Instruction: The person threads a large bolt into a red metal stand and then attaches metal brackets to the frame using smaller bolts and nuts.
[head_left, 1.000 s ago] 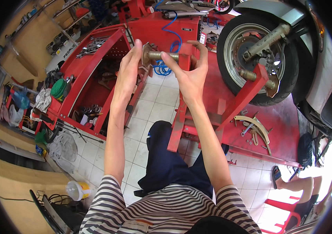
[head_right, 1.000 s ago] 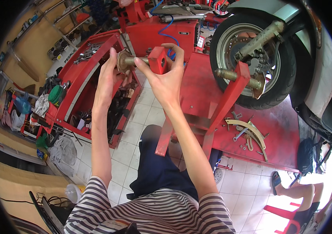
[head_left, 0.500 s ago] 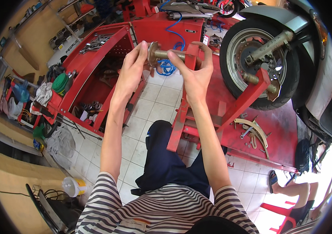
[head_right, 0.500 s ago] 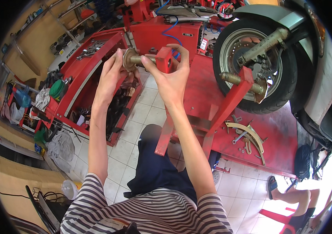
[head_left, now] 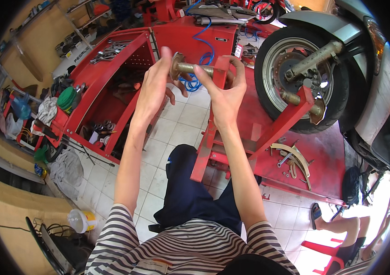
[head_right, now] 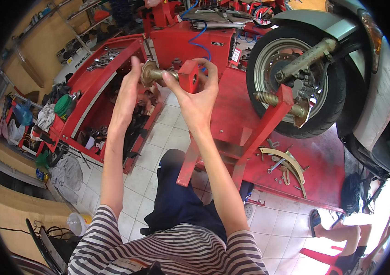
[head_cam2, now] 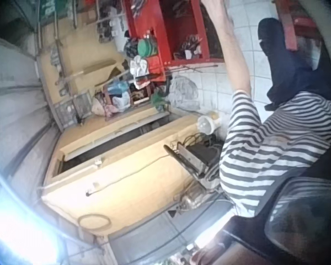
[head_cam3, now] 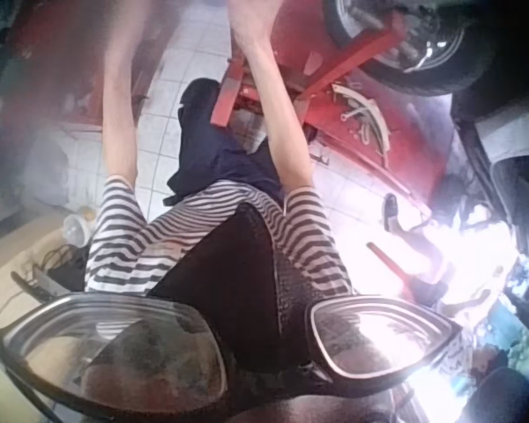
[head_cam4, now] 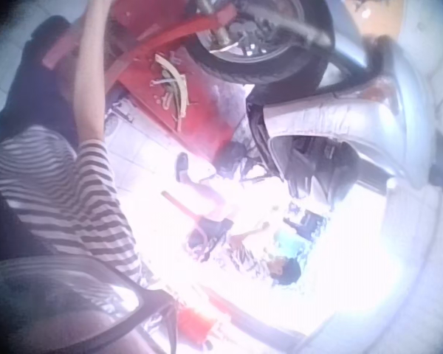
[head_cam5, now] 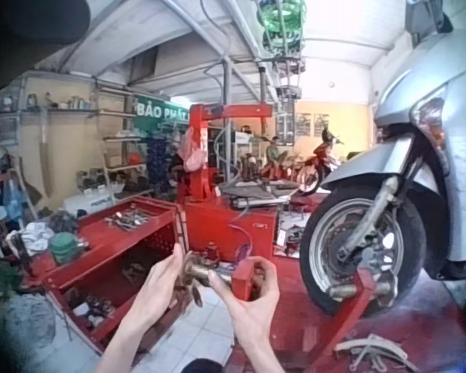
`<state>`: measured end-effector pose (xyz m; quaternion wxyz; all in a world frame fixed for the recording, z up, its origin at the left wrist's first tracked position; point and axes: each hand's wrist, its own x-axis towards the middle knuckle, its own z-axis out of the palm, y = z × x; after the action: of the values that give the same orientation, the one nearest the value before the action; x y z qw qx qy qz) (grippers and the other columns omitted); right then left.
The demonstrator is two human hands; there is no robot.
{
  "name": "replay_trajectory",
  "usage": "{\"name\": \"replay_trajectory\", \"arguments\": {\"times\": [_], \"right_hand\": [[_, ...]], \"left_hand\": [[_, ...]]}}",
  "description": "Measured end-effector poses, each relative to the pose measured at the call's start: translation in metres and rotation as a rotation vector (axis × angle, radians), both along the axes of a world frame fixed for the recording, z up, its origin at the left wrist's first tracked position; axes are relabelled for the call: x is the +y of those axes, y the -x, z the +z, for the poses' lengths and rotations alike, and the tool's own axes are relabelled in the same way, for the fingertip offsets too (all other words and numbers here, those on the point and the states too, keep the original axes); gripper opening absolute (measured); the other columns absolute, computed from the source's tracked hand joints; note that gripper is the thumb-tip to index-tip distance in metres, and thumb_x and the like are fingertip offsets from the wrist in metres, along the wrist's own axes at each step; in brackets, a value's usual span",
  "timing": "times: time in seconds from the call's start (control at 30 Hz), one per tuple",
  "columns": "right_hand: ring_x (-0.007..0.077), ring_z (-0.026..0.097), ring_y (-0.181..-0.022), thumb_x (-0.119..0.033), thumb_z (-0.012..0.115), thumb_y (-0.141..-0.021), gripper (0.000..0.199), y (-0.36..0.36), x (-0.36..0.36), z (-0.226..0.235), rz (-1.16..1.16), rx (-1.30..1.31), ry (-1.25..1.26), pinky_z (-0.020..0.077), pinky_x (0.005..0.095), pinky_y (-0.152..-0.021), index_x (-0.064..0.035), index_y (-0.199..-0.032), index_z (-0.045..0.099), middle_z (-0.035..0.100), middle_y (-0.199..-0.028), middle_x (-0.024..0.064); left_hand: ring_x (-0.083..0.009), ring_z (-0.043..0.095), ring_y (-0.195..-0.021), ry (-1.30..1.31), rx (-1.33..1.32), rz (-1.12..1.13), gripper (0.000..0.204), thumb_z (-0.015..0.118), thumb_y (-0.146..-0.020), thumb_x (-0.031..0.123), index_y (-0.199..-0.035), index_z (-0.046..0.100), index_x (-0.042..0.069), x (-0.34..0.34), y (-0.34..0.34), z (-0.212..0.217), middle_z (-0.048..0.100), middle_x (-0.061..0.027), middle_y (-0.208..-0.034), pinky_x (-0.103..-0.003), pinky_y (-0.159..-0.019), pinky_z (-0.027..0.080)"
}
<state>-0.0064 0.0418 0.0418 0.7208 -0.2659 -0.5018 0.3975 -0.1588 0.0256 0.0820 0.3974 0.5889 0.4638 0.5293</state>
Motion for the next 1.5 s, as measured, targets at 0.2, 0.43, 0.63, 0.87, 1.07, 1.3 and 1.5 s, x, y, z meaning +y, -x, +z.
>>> {"name": "replay_trajectory", "arguments": {"times": [0.2,0.43,0.63,0.87,1.07,1.3,1.5], "right_hand": [[0.0166,0.065,-0.084,-0.015,0.084,-0.077,0.06,0.001,-0.001,-0.001,-0.047,-0.063,-0.022,0.0501,0.0277,-0.077,-0.0024,-0.119,0.043,0.066,-0.094,0.0119],[0.0191,0.067,-0.088,-0.013,0.083,-0.077,0.061,0.001,-0.005,0.014,-0.032,-0.063,0.006,0.0545,0.0316,-0.076,-0.0022,-0.12,0.042,0.067,-0.095,0.0132],[0.0167,0.066,-0.085,-0.014,0.084,-0.076,0.057,-0.001,-0.003,0.009,0.026,-0.026,-0.122,0.0507,0.0287,-0.077,-0.0019,-0.118,0.046,0.067,-0.092,0.0127],[0.0156,0.065,-0.08,-0.011,0.082,-0.078,0.052,0.004,-0.009,0.018,-0.034,-0.075,0.022,0.0507,0.0283,-0.078,-0.0005,-0.116,0.048,0.067,-0.085,0.0103],[0.0174,0.066,-0.086,-0.01,0.082,-0.078,0.055,0.001,0.001,0.008,-0.006,-0.041,-0.093,0.0523,0.029,-0.079,-0.0012,-0.117,0.044,0.068,-0.09,0.0137],[0.0138,0.063,-0.079,-0.015,0.082,-0.079,0.061,-0.002,0.007,-0.003,0.013,-0.12,-0.093,0.0502,0.0263,-0.066,-0.0051,-0.123,0.041,0.067,-0.097,0.0102],[0.0164,0.061,-0.089,-0.025,0.088,-0.073,0.076,-0.006,0.006,-0.011,-0.102,-0.241,-0.013,0.052,0.0315,-0.076,-0.004,-0.126,0.039,0.058,-0.103,0.0084]], "left_hand": [[-0.0242,0.058,-0.118,-0.569,-0.036,-0.277,0.024,0.053,-0.094,0.009,-0.115,0.058,-0.002,0.004,-0.003,-0.001,0.062,-0.0185,-0.124,-0.036,-0.104,0.041],[-0.0196,0.058,-0.1,-0.163,0.269,0.198,0.057,0.037,-0.102,0.052,-0.12,0.059,0.003,0.005,0.01,-0.001,0.062,-0.0117,-0.12,-0.037,-0.084,0.047],[-0.0247,0.056,-0.118,-0.341,-0.144,-0.102,0.031,0.043,-0.102,0.021,-0.123,0.054,0.001,-0.002,-0.002,-0.008,0.063,-0.0163,-0.122,-0.037,-0.099,0.043],[-0.0267,0.057,-0.12,-0.373,-0.431,0.003,0.03,0.048,-0.102,0.028,-0.117,0.049,0.002,0.003,-0.007,-0.009,0.064,-0.0183,-0.115,-0.038,-0.093,0.05],[-0.0166,0.059,-0.098,-0.128,-0.019,-0.089,0.029,0.048,-0.103,0.027,-0.119,0.056,0.004,-0.002,0.001,-0.004,0.064,-0.0114,-0.106,-0.03,-0.084,0.049],[-0.0217,0.06,-0.11,-0.434,-0.526,-0.169,0.026,0.054,-0.099,0.022,-0.117,0.056,0.003,-0.001,0.001,-0.013,0.062,-0.0148,-0.114,-0.039,-0.099,0.047],[-0.0177,0.059,-0.109,-0.048,-0.082,-0.099,0.036,0.044,-0.104,0.028,-0.127,0.053,0.001,0.005,-0.002,-0.008,0.061,-0.0097,-0.121,-0.032,-0.087,0.046]]}}
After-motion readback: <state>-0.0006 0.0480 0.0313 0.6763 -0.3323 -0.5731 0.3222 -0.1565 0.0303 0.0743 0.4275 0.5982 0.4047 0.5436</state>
